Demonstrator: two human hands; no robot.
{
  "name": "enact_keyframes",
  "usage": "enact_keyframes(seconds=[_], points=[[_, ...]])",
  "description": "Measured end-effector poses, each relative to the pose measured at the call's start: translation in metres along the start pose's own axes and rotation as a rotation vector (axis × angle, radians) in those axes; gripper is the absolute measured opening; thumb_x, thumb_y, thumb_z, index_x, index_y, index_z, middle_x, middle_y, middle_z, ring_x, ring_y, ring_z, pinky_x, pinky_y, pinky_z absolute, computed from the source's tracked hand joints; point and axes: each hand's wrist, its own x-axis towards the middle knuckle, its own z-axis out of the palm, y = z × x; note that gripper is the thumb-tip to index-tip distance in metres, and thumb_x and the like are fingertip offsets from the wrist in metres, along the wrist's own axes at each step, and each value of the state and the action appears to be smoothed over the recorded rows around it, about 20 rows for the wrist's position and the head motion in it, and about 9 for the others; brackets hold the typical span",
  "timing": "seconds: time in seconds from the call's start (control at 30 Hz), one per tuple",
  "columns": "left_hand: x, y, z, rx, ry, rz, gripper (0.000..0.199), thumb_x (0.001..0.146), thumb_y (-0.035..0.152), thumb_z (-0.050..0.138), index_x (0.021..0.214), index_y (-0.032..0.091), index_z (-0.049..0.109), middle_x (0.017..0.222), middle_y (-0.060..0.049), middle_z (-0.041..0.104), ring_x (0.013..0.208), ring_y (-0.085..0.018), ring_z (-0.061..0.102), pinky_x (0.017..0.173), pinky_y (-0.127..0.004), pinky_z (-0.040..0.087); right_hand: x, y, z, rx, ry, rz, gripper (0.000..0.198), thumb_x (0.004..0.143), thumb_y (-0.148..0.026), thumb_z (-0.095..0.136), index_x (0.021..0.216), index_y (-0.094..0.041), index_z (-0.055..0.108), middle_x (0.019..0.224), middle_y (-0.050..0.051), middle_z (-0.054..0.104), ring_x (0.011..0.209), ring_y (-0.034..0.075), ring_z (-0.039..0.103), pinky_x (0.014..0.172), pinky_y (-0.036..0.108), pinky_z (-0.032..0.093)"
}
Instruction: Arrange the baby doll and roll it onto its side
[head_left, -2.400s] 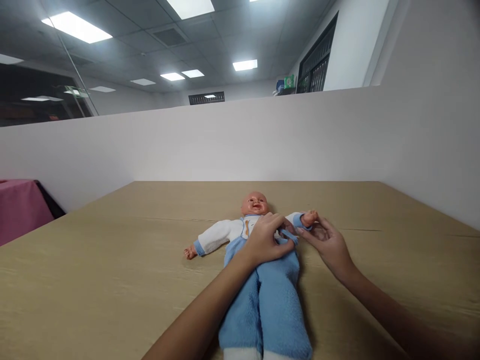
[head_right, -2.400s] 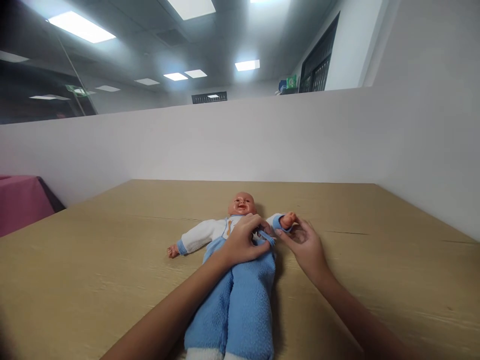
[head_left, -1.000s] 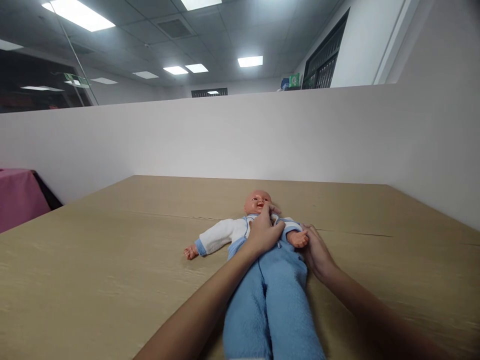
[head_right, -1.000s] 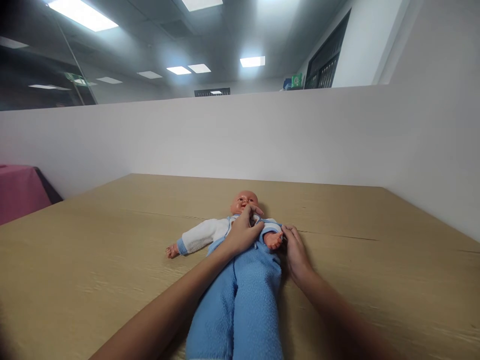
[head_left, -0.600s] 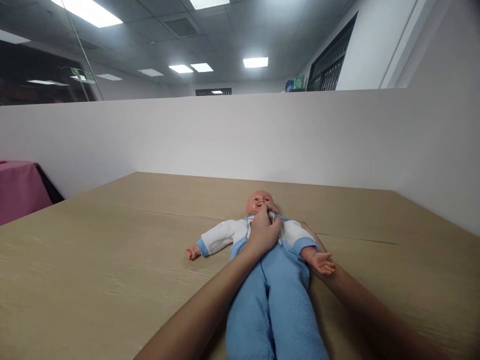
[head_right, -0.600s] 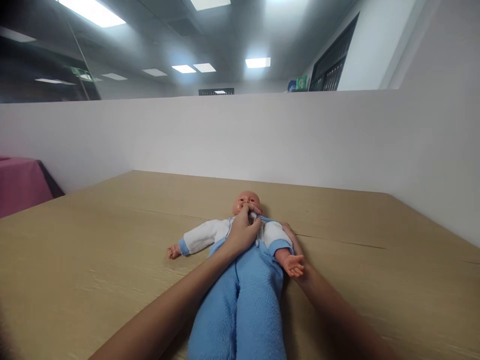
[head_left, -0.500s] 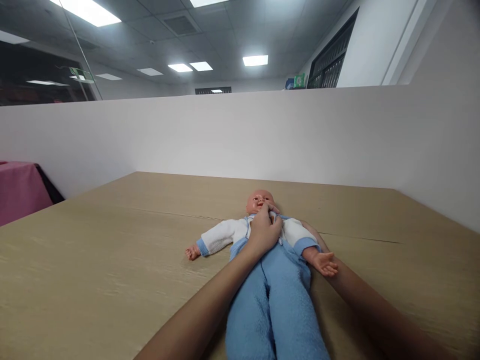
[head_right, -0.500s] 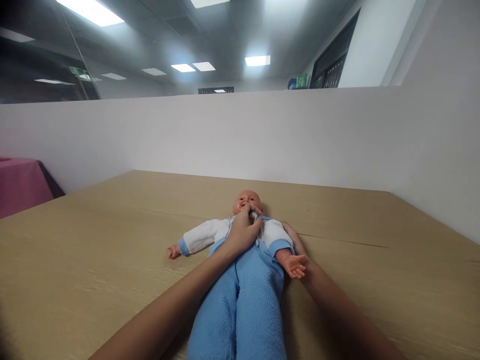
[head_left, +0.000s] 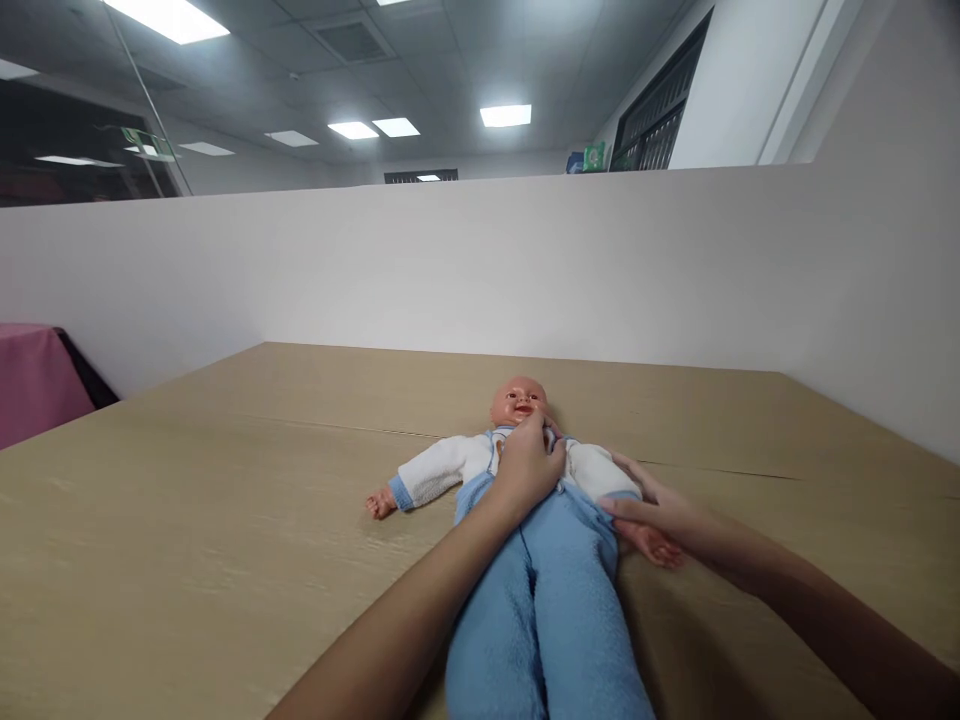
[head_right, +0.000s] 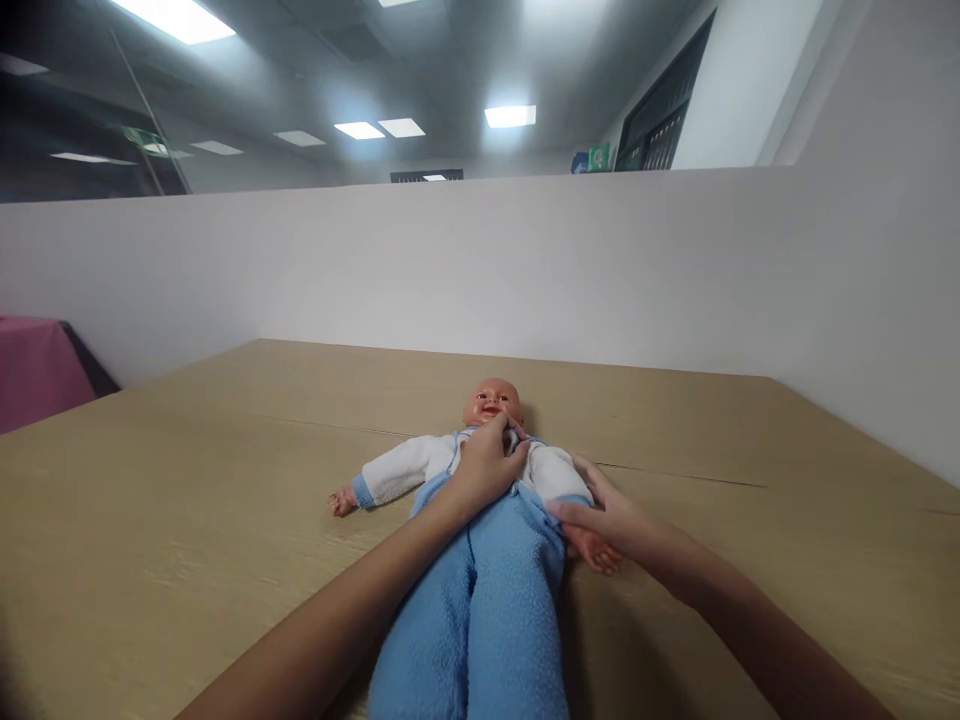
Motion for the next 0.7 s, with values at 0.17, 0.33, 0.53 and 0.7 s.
enact_keyframes(seconds=[0.17,0.33,0.53,0.7], points=[[-0.002,-0.002,0.001,0.042,-0.018,0.012,0.017,0.088,0.027,0.071,0.099,0.023,0.059,0.099,-0.004,0.073,0.093,-0.023,0.067,0.078,-0.033,0.043,-0.024,0.018,-0.050,0.002,0.030,0.131,0.062,0.079,-0.053,0.086,0.133,-0.026,0.070,0.092,0.008,0.081,0.066,0.022,0.069,0.061,0.035,0.059],[-0.004,0.001,-0.001,0.093,-0.038,0.013,0.021,0.086,0.029,0.072,0.102,0.023,0.060,0.101,-0.005,0.074,0.094,-0.024,0.067,0.077,-0.033,0.042,-0.033,0.036,-0.056,0.000,0.160,0.127,0.063,0.065,-0.052,0.096,0.117,-0.024,0.075,0.096,0.010,0.081,0.084,0.030,0.076,0.073,0.039,0.064],[-0.004,0.001,0.000,0.170,-0.024,0.022,0.020,0.088,0.029,0.069,0.105,0.023,0.060,0.100,-0.006,0.074,0.088,-0.023,0.067,0.072,-0.033,0.040,-0.035,0.048,-0.061,-0.196,0.124,0.023,0.063,0.071,-0.051,0.093,0.124,-0.028,0.069,0.120,0.011,0.080,0.104,0.035,0.077,0.097,0.049,0.059],[-0.007,0.011,-0.005,0.326,-0.006,0.044,0.020,0.098,0.038,0.061,0.108,0.021,0.060,0.103,-0.011,0.074,0.099,-0.030,0.066,0.085,-0.040,0.043,-0.032,0.058,-0.078,-0.420,0.165,-0.032,0.058,0.074,-0.053,0.088,0.124,-0.030,0.070,0.117,0.009,0.080,0.105,0.036,0.075,0.098,0.051,0.057]])
